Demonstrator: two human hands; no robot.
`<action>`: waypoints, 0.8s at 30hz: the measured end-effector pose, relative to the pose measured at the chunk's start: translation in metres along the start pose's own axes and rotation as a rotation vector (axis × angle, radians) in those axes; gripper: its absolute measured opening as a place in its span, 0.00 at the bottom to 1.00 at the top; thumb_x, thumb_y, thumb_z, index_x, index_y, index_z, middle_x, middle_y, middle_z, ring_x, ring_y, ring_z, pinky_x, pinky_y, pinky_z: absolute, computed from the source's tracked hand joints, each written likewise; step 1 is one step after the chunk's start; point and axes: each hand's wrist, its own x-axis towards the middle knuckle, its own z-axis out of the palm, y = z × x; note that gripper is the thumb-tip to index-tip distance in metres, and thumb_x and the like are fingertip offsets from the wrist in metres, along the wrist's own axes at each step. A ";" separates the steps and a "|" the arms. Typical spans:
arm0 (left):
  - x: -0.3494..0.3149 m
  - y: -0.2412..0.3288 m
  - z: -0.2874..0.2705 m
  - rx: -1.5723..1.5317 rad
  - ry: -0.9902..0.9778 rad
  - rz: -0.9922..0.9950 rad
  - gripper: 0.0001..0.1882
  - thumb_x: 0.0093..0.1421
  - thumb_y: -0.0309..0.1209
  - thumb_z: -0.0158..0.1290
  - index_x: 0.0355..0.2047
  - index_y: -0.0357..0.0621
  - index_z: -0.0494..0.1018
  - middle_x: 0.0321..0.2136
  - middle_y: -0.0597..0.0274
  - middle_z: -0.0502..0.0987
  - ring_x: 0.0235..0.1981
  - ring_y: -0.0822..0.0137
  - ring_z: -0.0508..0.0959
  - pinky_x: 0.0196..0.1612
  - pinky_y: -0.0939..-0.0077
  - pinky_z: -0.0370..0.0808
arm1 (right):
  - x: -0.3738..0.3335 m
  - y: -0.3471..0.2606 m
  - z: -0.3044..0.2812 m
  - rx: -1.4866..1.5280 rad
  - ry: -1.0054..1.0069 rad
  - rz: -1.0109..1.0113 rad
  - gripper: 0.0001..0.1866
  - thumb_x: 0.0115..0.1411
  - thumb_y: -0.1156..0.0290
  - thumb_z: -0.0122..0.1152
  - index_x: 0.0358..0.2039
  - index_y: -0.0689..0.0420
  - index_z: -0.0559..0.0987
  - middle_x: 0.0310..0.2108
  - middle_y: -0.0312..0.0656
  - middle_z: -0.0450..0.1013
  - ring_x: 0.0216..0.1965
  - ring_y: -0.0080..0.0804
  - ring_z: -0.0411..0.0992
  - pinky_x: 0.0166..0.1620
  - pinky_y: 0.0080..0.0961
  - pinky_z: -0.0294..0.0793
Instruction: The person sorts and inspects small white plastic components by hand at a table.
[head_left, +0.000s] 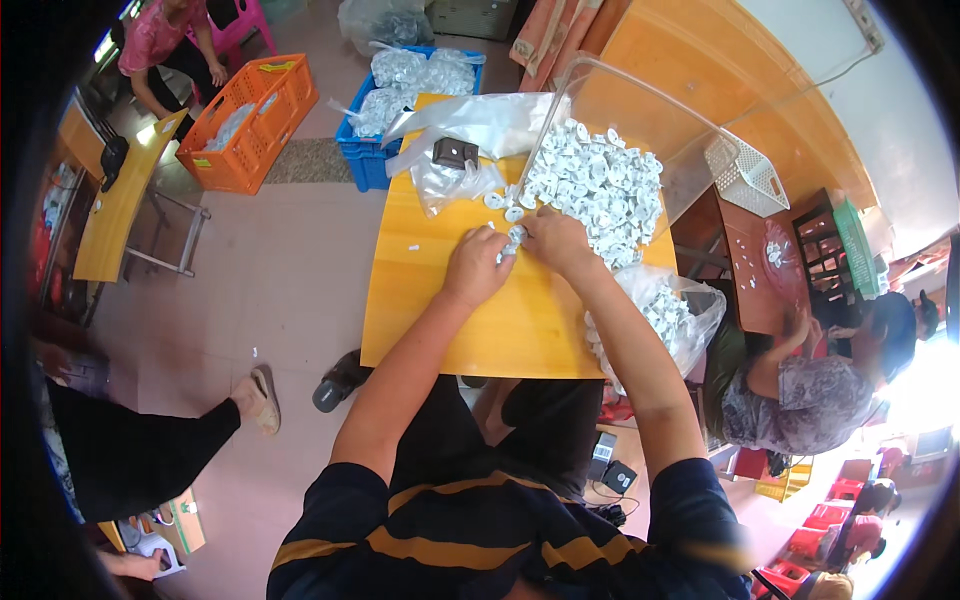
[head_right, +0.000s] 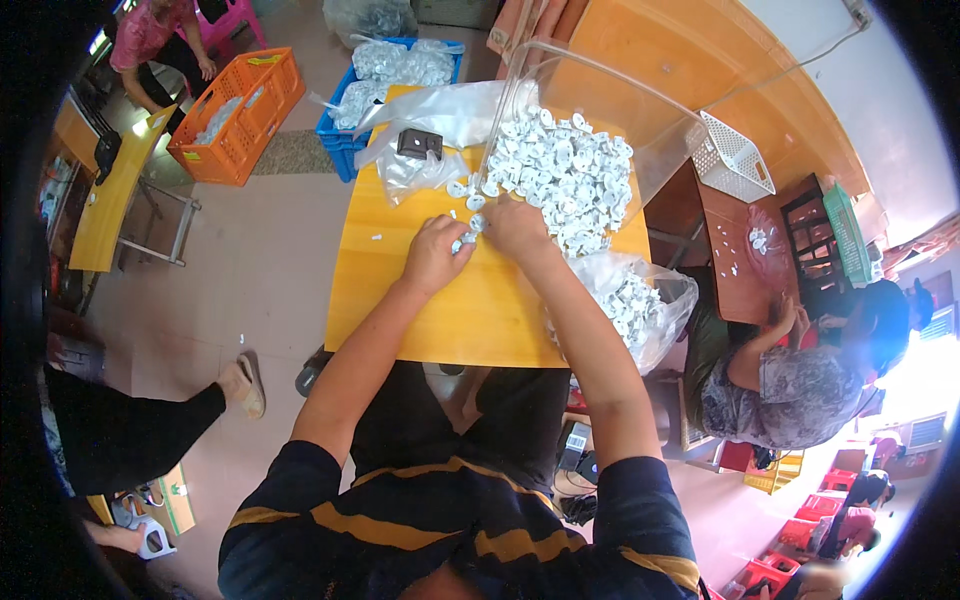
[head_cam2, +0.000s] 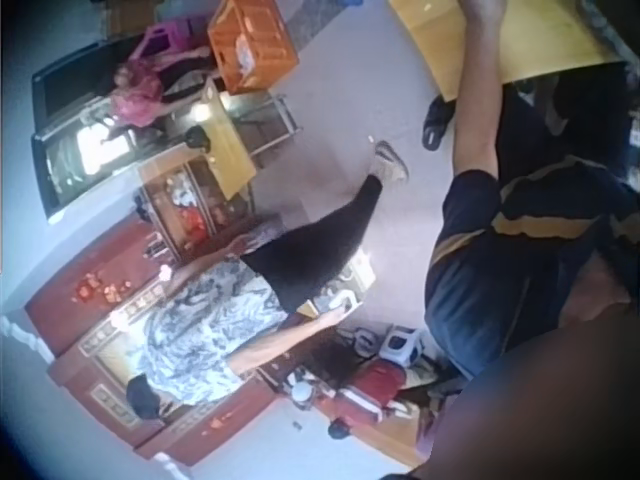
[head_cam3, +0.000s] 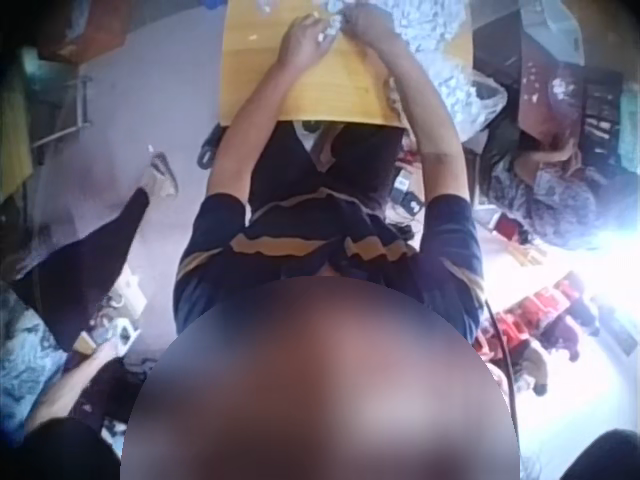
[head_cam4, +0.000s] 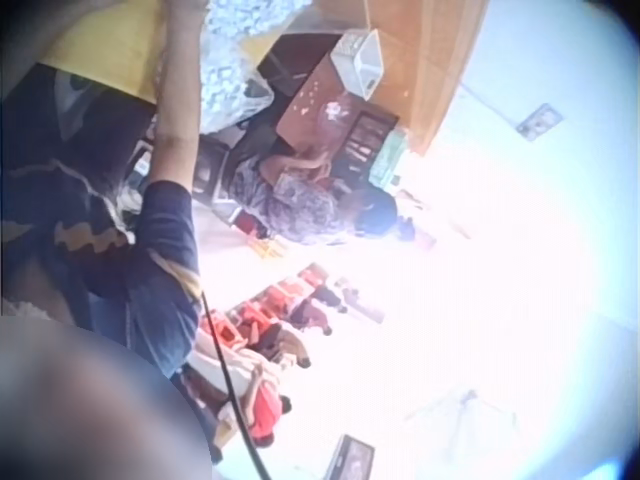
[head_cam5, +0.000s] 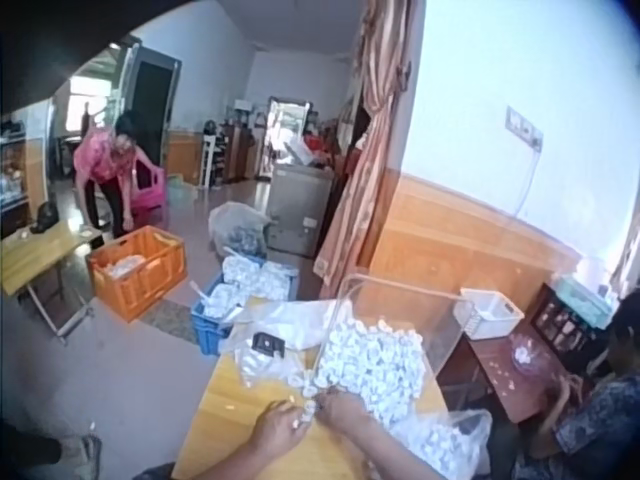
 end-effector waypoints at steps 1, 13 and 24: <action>-0.001 0.000 -0.001 0.002 0.005 0.001 0.09 0.51 0.27 0.63 0.33 0.41 0.77 0.33 0.52 0.76 0.39 0.48 0.76 0.44 0.54 0.75 | 0.000 -0.002 0.001 -0.026 0.005 -0.019 0.15 0.61 0.61 0.62 0.47 0.49 0.81 0.46 0.47 0.77 0.49 0.45 0.79 0.48 0.41 0.80; -0.003 -0.001 -0.009 0.056 -0.007 -0.027 0.11 0.52 0.28 0.63 0.35 0.41 0.77 0.35 0.52 0.76 0.40 0.47 0.76 0.45 0.54 0.75 | -0.031 0.004 -0.003 0.267 0.201 -0.035 0.12 0.59 0.61 0.62 0.40 0.54 0.80 0.42 0.51 0.76 0.42 0.53 0.78 0.46 0.45 0.79; -0.012 -0.002 -0.012 0.091 0.005 0.023 0.11 0.52 0.26 0.64 0.37 0.42 0.79 0.35 0.54 0.79 0.39 0.52 0.79 0.42 0.60 0.77 | -0.038 0.014 0.031 0.447 0.356 -0.028 0.11 0.58 0.67 0.65 0.41 0.54 0.80 0.38 0.48 0.77 0.36 0.49 0.79 0.40 0.41 0.80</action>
